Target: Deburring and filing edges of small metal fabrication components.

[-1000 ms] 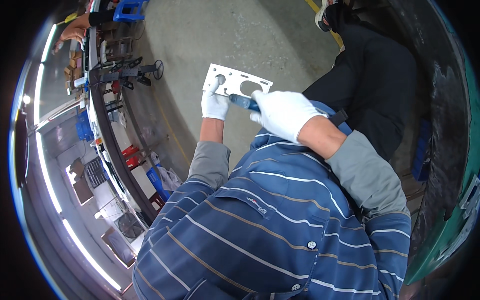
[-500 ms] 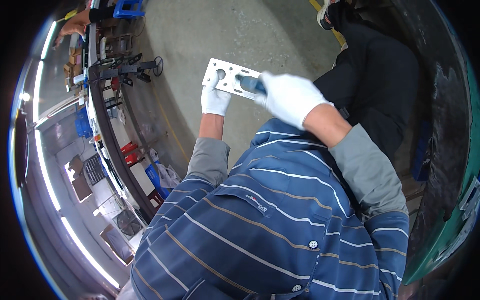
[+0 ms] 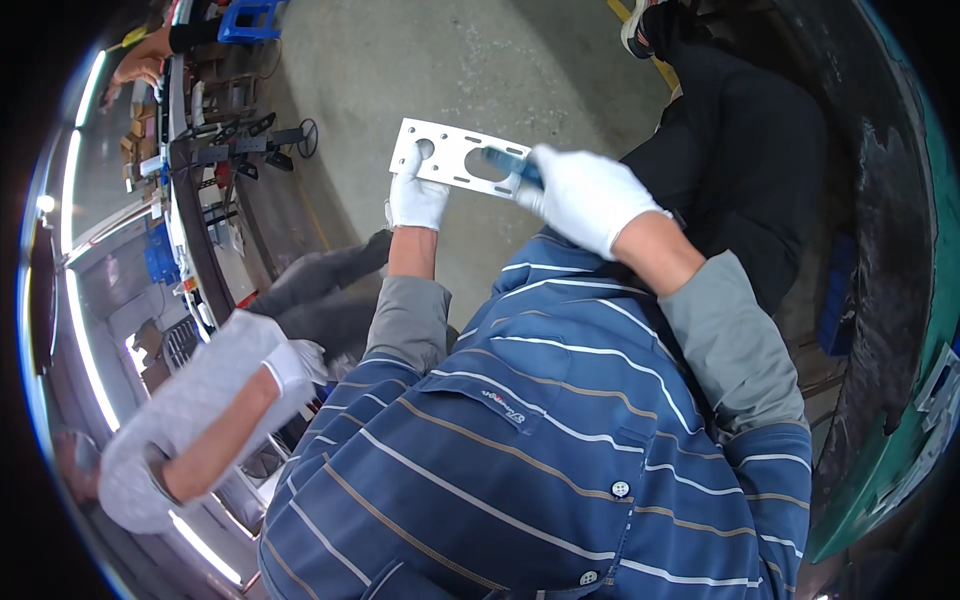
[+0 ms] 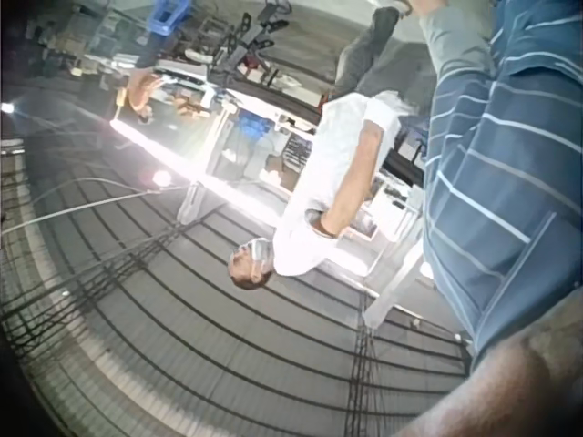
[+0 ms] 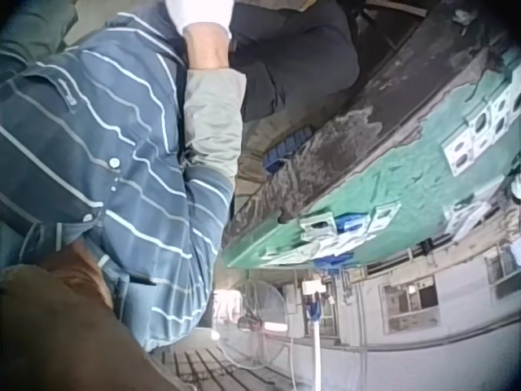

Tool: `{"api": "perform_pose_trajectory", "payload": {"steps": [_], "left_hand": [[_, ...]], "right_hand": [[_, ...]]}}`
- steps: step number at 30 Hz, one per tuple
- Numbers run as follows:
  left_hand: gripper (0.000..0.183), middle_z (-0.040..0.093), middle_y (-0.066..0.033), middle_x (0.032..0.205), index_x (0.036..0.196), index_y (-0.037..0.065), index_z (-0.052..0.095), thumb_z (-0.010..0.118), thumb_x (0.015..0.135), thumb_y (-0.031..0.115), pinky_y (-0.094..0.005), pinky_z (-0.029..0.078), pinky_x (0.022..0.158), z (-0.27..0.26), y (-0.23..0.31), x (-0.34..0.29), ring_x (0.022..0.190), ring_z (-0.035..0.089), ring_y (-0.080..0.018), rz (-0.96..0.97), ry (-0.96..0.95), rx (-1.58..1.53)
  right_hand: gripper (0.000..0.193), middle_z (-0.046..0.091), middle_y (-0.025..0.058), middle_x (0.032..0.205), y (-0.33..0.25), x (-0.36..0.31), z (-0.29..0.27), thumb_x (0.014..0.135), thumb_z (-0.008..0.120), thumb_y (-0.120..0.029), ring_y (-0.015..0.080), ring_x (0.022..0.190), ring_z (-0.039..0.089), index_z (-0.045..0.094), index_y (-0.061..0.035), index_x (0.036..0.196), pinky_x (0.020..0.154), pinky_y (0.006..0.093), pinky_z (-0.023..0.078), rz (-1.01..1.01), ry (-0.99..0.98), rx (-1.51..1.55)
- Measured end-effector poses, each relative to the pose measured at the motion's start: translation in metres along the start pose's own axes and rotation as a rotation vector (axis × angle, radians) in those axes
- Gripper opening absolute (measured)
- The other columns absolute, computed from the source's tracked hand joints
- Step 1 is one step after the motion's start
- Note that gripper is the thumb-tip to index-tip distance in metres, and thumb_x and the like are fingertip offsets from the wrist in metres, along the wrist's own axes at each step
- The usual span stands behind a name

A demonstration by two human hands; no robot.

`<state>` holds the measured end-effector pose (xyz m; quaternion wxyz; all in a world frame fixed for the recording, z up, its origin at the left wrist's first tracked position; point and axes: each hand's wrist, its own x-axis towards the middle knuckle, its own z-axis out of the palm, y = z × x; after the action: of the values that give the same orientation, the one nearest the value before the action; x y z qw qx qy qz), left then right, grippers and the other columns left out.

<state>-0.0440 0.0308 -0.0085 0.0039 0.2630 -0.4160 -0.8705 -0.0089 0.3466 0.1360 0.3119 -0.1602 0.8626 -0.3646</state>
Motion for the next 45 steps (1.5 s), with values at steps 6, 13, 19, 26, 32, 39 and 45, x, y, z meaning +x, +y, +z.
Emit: {"api": "perform_pose_trajectory", "payload": {"steps": [6, 13, 19, 26, 32, 39, 45], "left_hand": [[0.032, 0.068, -0.0126, 0.12, 0.133, 0.001, 0.059, 0.063, 0.102, 0.004, -0.0487, 0.055, 0.105, 0.002, 0.007, -0.003, 0.113, 0.069, -0.0288, -0.038, -0.009, -0.05], [0.03, 0.067, -0.0126, 0.12, 0.133, 0.001, 0.058, 0.06, 0.104, 0.004, -0.0537, 0.054, 0.109, 0.016, 0.015, -0.006, 0.115, 0.069, -0.0302, -0.012, -0.01, -0.027], [0.029, 0.067, -0.0133, 0.117, 0.133, 0.0, 0.058, 0.059, 0.105, 0.005, -0.0558, 0.054, 0.109, -0.001, 0.022, 0.007, 0.115, 0.069, -0.0312, 0.039, 0.003, -0.007], [0.028, 0.067, -0.0135, 0.114, 0.132, -0.001, 0.058, 0.059, 0.105, 0.005, -0.0531, 0.056, 0.107, -0.004, 0.021, 0.005, 0.111, 0.07, -0.03, 0.087, 0.042, 0.066], [0.027, 0.067, -0.0137, 0.116, 0.132, -0.001, 0.058, 0.058, 0.106, 0.005, -0.049, 0.058, 0.106, 0.0, 0.024, 0.0, 0.11, 0.07, -0.0287, 0.092, 0.086, 0.034], [0.027, 0.067, -0.0133, 0.117, 0.132, -0.001, 0.058, 0.057, 0.106, 0.004, -0.0476, 0.059, 0.105, 0.001, 0.03, 0.002, 0.11, 0.07, -0.0281, 0.105, 0.05, -0.002], [0.027, 0.068, -0.0125, 0.116, 0.132, -0.002, 0.058, 0.057, 0.105, 0.002, -0.0451, 0.06, 0.101, 0.021, 0.035, -0.004, 0.109, 0.07, -0.0273, 0.109, 0.065, -0.019]], "right_hand": [[0.032, 0.074, 0.0158, 0.094, 0.003, -0.007, 0.003, 0.101, 0.065, -0.028, 0.0351, 0.078, 0.072, 0.064, -0.0034, 0.12, 0.078, 0.0426, 0.057, 0.005, 0.037, -0.022], [0.033, 0.074, 0.0151, 0.093, 0.024, -0.014, -0.01, 0.1, 0.066, -0.029, 0.0348, 0.077, 0.072, 0.064, -0.0024, 0.12, 0.079, 0.042, 0.057, 0.033, 0.029, 0.038], [0.032, 0.073, 0.0147, 0.09, 0.028, -0.018, -0.009, 0.099, 0.068, -0.028, 0.0334, 0.075, 0.071, 0.065, -0.002, 0.117, 0.079, 0.0413, 0.057, 0.14, 0.03, 0.16], [0.03, 0.073, 0.0155, 0.089, 0.026, -0.02, -0.01, 0.1, 0.067, -0.028, 0.0328, 0.075, 0.071, 0.067, -0.0013, 0.114, 0.08, 0.0406, 0.057, 0.081, -0.078, -0.014], [0.03, 0.073, 0.0158, 0.089, 0.02, -0.018, -0.023, 0.1, 0.067, -0.028, 0.0329, 0.074, 0.071, 0.067, -0.001, 0.111, 0.08, 0.0412, 0.057, 0.162, -0.041, 0.027], [0.03, 0.073, 0.0159, 0.087, 0.029, -0.02, -0.006, 0.098, 0.068, -0.028, 0.0321, 0.073, 0.07, 0.067, -0.0007, 0.111, 0.079, 0.0413, 0.057, 0.013, -0.088, 0.022], [0.032, 0.073, 0.0157, 0.089, 0.025, -0.019, -0.017, 0.1, 0.067, -0.03, 0.0317, 0.073, 0.07, 0.067, 0.0, 0.112, 0.079, 0.0405, 0.057, 0.108, -0.035, 0.076]]}}
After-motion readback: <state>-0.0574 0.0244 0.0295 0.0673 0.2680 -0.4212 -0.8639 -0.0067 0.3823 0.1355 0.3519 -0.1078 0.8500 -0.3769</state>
